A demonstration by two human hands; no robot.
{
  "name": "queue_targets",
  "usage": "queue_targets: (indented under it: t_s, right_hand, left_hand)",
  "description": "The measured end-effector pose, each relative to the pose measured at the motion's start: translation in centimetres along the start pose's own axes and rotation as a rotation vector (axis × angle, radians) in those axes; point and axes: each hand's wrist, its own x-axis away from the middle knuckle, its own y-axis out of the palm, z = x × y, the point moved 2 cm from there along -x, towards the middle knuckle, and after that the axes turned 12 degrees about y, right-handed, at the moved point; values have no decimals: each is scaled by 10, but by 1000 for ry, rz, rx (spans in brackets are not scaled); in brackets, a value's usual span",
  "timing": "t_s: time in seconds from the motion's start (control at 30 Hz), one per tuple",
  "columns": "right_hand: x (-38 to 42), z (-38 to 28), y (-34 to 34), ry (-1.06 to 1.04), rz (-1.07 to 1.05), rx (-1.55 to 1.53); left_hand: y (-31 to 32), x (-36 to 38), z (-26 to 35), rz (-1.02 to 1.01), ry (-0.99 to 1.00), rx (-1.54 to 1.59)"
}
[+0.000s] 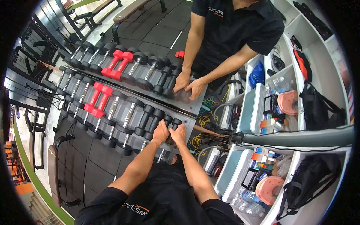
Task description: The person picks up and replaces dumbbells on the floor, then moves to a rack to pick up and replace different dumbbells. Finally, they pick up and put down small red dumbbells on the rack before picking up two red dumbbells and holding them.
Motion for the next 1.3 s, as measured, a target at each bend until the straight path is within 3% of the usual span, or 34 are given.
queue_targets:
  t_s: [0.07, 0.3, 0.5, 0.8, 0.83, 0.93, 1.07, 1.3]
  right_hand:
    - [-6, 2, 2, 91, -64, -84]
    - [3, 1, 6, 66, -60, 76]
    - [-5, 5, 8, 104, -134, -57]
    - [-34, 40, 19, 215, -285, -551]
    - [-17, 27, 7, 288, -403, -734]
    - [-11, 23, 3, 353, -461, -855]
    - [-6, 24, -2, 442, -535, -820]
    - [-18, 45, 8, 520, -611, -1014]
  left_hand:
    - [4, -2, 0, 17, -14, -23]
    - [2, -3, 6, -7, -45, -67]
    - [3, -4, 5, 5, -34, -56]
    - [3, -4, 3, -13, -34, -48]
    - [2, -4, 4, -18, -38, -43]
    - [-1, -4, 5, -33, -48, -26]
    - [-4, -5, 7, -44, -46, -38]
    - [5, -4, 2, -25, -30, -67]
